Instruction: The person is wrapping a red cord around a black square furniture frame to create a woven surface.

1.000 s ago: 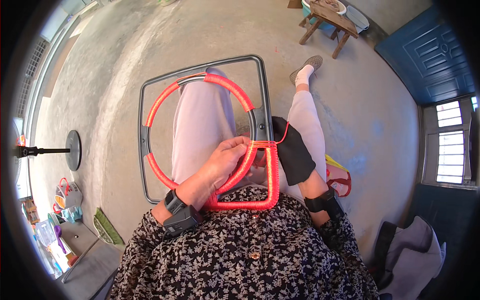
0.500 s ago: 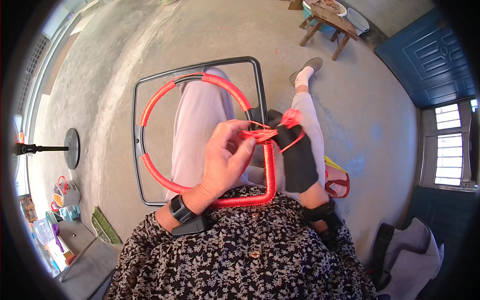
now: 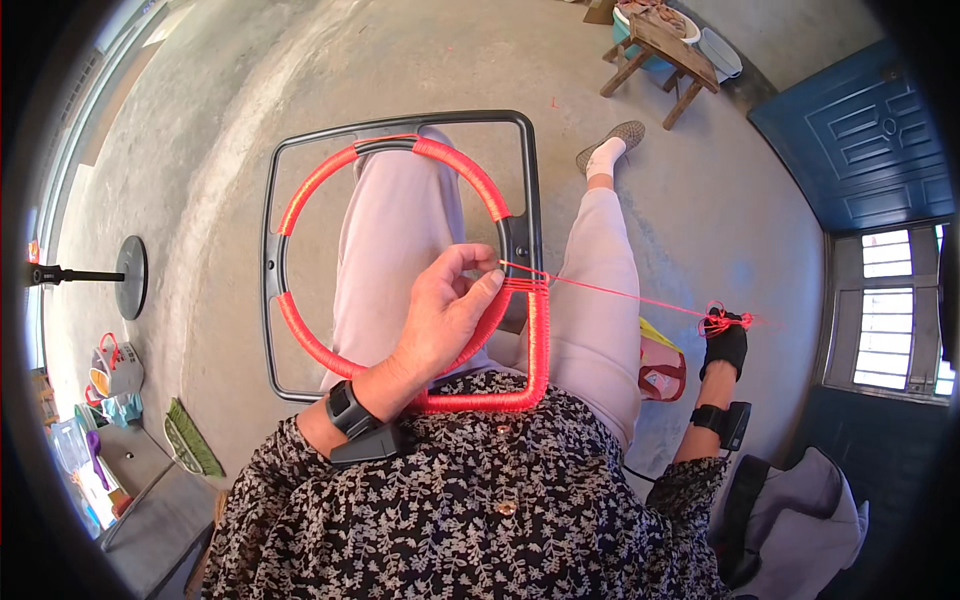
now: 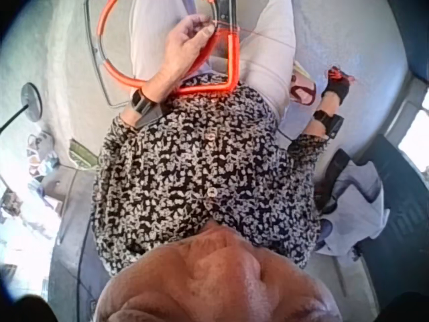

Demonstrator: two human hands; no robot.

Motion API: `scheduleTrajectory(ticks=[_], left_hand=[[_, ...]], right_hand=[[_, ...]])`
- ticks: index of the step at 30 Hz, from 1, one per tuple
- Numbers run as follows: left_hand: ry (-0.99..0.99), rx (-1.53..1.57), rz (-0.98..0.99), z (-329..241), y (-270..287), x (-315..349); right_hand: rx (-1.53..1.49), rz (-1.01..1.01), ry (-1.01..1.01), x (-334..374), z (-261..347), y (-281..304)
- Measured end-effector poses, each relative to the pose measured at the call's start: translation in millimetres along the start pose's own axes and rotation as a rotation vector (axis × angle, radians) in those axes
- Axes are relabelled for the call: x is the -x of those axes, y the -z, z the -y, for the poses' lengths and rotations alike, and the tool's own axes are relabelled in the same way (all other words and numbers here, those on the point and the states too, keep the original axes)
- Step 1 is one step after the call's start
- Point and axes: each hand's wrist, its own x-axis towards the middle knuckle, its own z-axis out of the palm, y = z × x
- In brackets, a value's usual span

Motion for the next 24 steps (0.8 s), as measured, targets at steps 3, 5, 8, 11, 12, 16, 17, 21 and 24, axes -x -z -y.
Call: scheduleTrajectory(ticks=[3,5,8,11,12,16,17,21,24], left_hand=[[0.073,0.114,0.054,9,3,-3],[0.115,0.142,0.081,-2,-3,-2],[0.203,0.207,0.099,-6,0,-4],[0.235,0.231,0.095,-9,-3,-3],[0.231,0.244,0.083,-7,-2,-2],[0.239,0.282,0.077,-11,-1,-2],[0.253,0.328,0.073,-14,-1,-2],[0.248,0.45,0.041,-14,-5,-7],[0.295,0.455,0.077,-7,-2,-10]], right_hand=[[-0.087,0.047,0.031,0,-6,-9],[-0.149,0.163,0.054,7,-6,-28],[-0.139,0.525,0.039,18,-30,-80],[0.541,0.708,0.082,81,-16,-168],[0.486,0.872,0.021,86,-24,-179],[0.579,0.945,-0.08,104,-39,-194],[0.539,0.954,-0.144,101,-48,-187],[0.42,0.852,-0.357,95,-43,-167],[-0.027,0.673,-0.394,98,-37,-182]])
